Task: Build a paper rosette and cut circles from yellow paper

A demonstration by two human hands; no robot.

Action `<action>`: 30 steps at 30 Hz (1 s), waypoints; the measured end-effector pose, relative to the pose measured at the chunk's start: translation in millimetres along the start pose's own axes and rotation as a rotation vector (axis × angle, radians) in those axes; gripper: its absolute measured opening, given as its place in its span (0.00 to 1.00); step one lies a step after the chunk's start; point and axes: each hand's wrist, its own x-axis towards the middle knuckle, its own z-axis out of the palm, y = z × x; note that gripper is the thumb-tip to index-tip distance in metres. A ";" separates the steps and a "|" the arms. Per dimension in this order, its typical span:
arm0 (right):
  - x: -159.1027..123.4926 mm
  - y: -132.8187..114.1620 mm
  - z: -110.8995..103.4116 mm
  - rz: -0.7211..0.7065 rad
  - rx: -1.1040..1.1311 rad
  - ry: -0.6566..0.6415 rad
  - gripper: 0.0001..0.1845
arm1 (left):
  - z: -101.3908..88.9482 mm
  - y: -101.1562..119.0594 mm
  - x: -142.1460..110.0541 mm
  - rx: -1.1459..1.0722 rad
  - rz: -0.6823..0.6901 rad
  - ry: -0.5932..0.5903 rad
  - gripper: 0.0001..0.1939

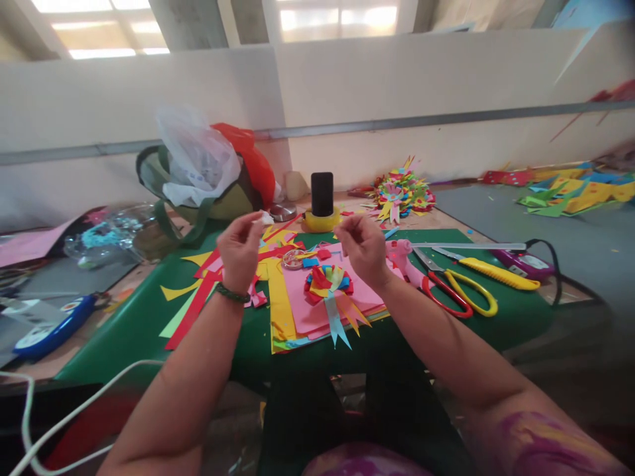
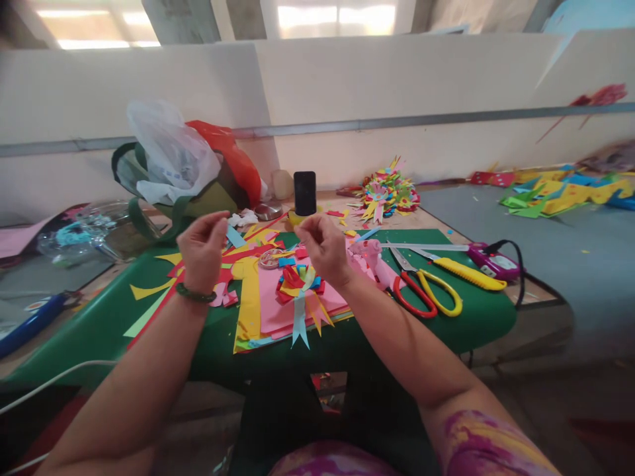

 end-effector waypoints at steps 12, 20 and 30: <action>-7.0 2.1 10.1 -0.008 -0.136 -0.154 0.20 | -6.4 -39.4 23.3 0.132 -0.250 -0.034 0.15; 6.3 17.8 -4.6 -0.027 -0.110 0.016 0.21 | -3.4 -59.9 32.5 0.530 -0.438 -0.504 0.15; 18.2 33.6 -15.2 0.043 -0.043 0.202 0.18 | 14.0 -75.4 58.1 0.928 -0.265 -0.537 0.19</action>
